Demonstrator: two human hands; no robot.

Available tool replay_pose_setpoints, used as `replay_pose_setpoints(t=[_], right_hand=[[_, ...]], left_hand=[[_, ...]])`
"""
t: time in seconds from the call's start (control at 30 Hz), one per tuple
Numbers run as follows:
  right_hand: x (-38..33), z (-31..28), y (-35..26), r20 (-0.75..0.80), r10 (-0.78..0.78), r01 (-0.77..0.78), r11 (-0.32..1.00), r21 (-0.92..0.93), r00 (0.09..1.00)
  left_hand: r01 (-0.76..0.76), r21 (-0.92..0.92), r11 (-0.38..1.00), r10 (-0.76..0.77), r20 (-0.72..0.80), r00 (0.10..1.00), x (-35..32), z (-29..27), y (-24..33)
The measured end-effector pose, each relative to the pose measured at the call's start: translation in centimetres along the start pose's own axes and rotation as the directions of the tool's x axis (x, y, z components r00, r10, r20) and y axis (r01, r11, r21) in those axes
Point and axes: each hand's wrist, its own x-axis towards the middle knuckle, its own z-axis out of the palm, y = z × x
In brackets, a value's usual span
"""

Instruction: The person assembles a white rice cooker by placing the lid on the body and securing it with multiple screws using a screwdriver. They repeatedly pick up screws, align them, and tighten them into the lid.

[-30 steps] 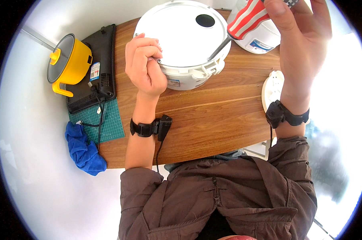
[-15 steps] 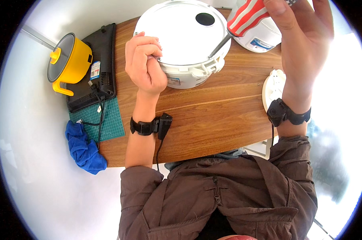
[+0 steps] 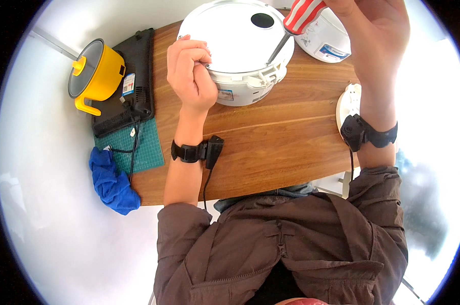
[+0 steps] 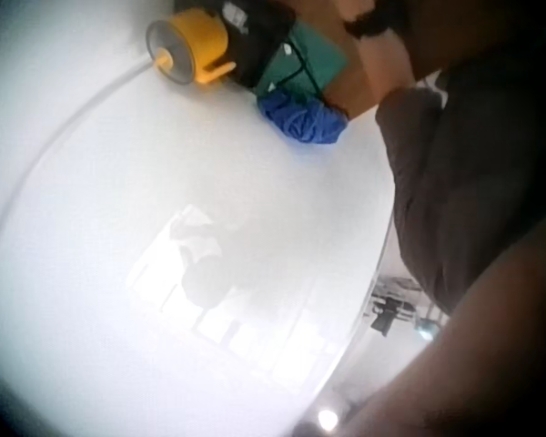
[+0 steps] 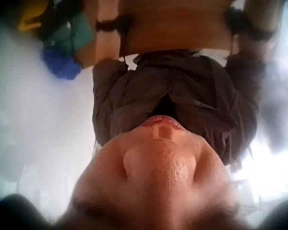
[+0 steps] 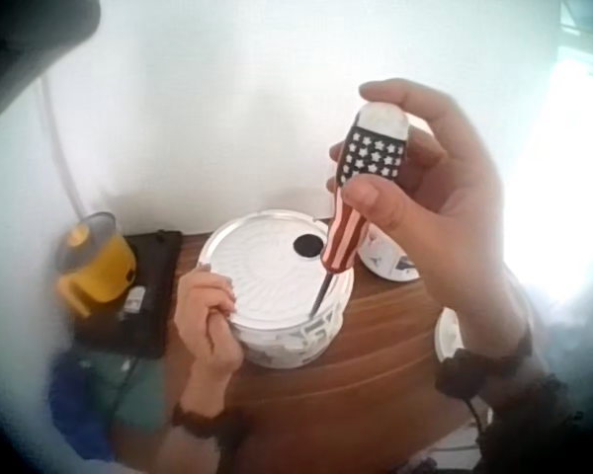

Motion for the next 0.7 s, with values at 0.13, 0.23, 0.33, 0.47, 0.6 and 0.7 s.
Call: replay_pose_setpoints(t=[0.13, 0.23, 0.33, 0.47, 0.6, 0.7], right_hand=[[0.2, -0.2, -0.9, 0.024, 0.049, -0.047, 0.996, -0.072, 0.999], [0.2, -0.2, -1.0, 0.033, 0.052, -0.050, 0.996, -0.069, 0.998], [0.3, -0.2, -1.2, 0.033, 0.053, -0.050, 0.996, -0.078, 0.998], [0.2, 0.0, -1.0, 0.023, 0.056, -0.054, 0.996, -0.066, 0.998], [0.1, 0.2, -0.4, 0.000, 0.016, -0.016, 1.000, -0.006, 1.000], [0.3, 0.2, -0.9, 0.002, 0.026, -0.026, 0.998, -0.054, 1.000]], left_hand=[[0.001, -0.007, 1.000, -0.001, -0.013, 1.000, 0.0, 0.1, 0.0], [-0.006, -0.008, 1.000, 0.006, -0.020, 1.000, 0.0, 0.1, 0.0], [-0.009, -0.011, 1.000, 0.009, -0.022, 1.000, 0.0, 0.1, 0.0], [-0.021, -0.012, 1.000, 0.020, -0.024, 0.999, -0.3, 0.1, -0.4], [-0.030, -0.008, 1.000, 0.030, -0.023, 0.999, -0.1, 0.2, -0.3], [-0.030, -0.008, 1.000, 0.030, -0.027, 0.999, -0.1, 0.1, -0.3]])
